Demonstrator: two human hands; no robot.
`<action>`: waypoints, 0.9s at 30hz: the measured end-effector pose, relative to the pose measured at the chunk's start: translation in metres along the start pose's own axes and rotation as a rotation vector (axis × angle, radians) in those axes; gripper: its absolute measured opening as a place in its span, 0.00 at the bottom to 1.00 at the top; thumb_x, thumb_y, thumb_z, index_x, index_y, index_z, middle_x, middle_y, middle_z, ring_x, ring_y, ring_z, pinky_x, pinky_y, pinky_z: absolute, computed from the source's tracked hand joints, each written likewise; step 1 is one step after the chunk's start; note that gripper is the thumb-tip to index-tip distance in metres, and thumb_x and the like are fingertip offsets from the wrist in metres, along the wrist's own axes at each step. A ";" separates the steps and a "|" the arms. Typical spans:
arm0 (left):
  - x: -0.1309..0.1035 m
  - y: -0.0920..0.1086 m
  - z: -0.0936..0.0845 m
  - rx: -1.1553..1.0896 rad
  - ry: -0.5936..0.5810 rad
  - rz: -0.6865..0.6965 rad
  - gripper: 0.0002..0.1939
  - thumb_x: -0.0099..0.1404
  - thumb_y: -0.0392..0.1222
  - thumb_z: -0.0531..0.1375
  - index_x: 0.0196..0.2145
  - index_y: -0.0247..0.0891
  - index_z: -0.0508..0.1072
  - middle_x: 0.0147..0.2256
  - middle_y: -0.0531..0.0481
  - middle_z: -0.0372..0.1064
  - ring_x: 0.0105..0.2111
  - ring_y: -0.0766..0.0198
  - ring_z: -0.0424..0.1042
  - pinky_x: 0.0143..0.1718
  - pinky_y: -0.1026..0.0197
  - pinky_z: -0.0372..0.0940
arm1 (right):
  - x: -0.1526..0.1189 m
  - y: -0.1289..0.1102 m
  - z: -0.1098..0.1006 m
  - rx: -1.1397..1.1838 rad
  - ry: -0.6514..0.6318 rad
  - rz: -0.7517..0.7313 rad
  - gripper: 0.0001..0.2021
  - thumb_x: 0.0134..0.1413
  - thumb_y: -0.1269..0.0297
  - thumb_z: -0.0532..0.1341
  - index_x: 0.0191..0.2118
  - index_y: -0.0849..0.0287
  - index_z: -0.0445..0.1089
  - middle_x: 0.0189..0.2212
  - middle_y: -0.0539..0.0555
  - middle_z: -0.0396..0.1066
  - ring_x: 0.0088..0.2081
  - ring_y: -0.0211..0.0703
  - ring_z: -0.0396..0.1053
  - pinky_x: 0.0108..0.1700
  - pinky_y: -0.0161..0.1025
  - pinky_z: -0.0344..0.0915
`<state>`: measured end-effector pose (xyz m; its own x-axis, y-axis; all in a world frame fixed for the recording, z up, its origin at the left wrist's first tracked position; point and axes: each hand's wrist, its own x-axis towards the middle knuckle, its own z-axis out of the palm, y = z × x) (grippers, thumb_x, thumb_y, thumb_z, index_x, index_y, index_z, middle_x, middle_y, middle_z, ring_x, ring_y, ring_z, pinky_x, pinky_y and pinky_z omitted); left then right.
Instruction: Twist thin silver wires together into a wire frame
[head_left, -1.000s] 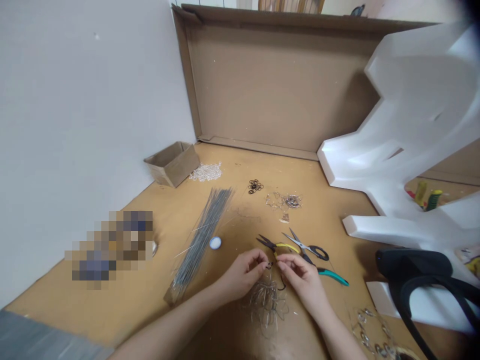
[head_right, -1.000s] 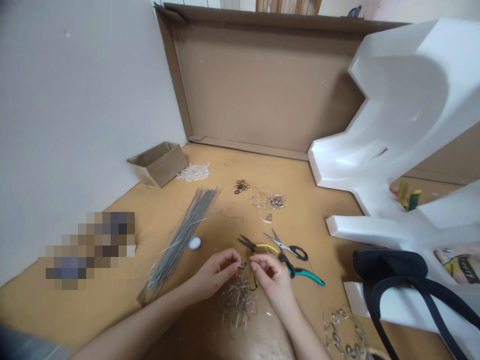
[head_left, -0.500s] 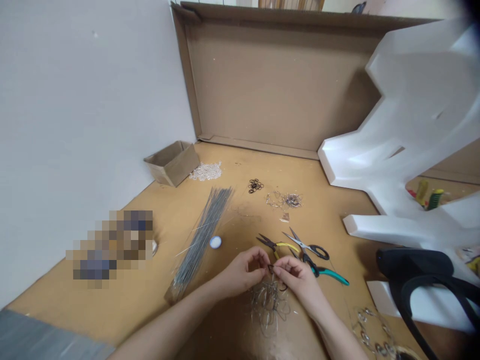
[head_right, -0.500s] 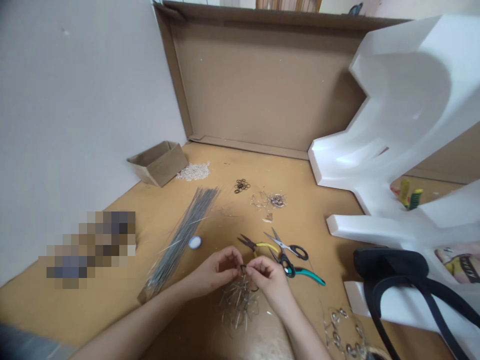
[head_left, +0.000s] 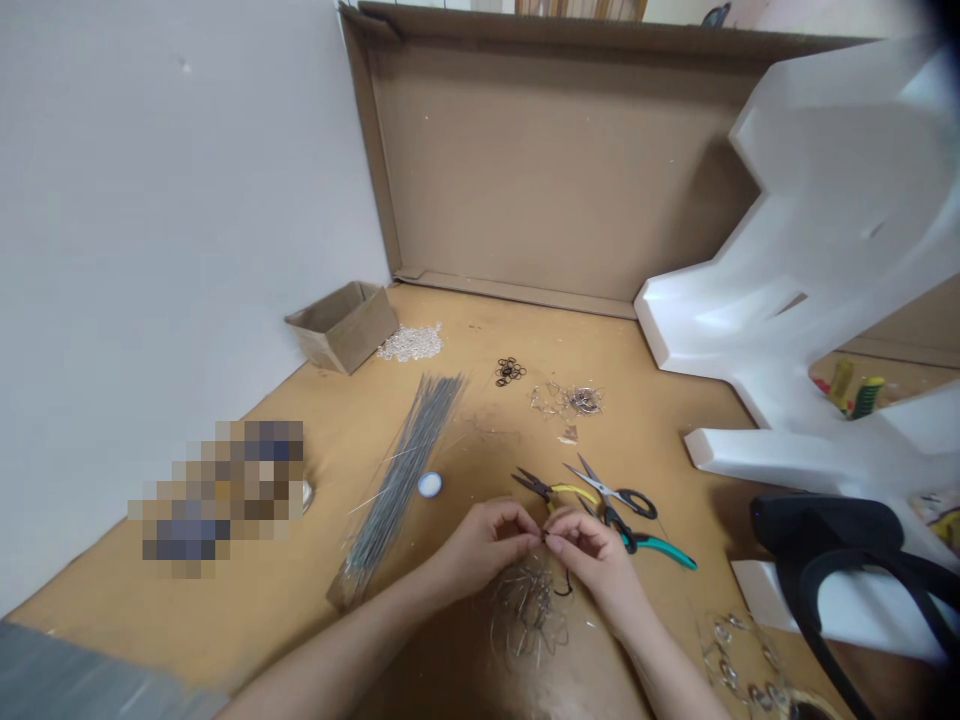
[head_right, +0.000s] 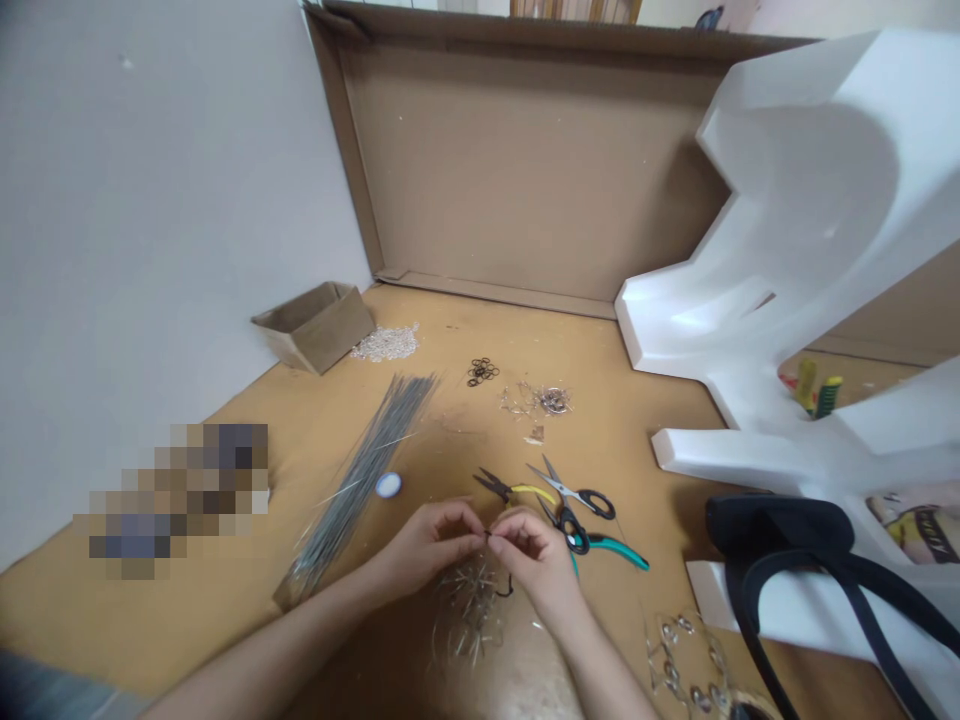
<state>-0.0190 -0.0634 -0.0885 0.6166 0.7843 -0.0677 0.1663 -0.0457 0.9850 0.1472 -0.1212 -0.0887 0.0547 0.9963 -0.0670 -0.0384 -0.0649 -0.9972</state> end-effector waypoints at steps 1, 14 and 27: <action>0.000 0.000 0.001 -0.006 0.007 -0.013 0.08 0.55 0.42 0.62 0.27 0.33 0.73 0.26 0.52 0.68 0.29 0.67 0.64 0.32 0.66 0.57 | -0.001 -0.001 0.000 0.004 -0.018 -0.032 0.09 0.45 0.60 0.65 0.26 0.60 0.69 0.29 0.52 0.68 0.30 0.37 0.64 0.33 0.34 0.60; -0.002 0.007 0.001 0.307 0.215 0.231 0.06 0.60 0.39 0.58 0.27 0.35 0.70 0.29 0.49 0.68 0.32 0.64 0.66 0.37 0.61 0.58 | 0.002 0.004 0.002 -0.008 -0.022 0.223 0.15 0.43 0.52 0.63 0.26 0.61 0.64 0.19 0.48 0.67 0.15 0.30 0.55 0.18 0.30 0.54; -0.004 0.008 0.006 0.383 0.072 0.288 0.05 0.61 0.37 0.56 0.29 0.37 0.71 0.29 0.50 0.67 0.31 0.66 0.66 0.33 0.64 0.58 | -0.004 0.000 0.007 -0.107 -0.057 0.178 0.12 0.41 0.57 0.64 0.22 0.61 0.69 0.16 0.47 0.64 0.19 0.33 0.59 0.22 0.31 0.55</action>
<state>-0.0151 -0.0707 -0.0818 0.6266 0.7466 0.2236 0.2761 -0.4809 0.8322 0.1398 -0.1244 -0.0877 0.0001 0.9700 -0.2432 0.0642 -0.2427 -0.9680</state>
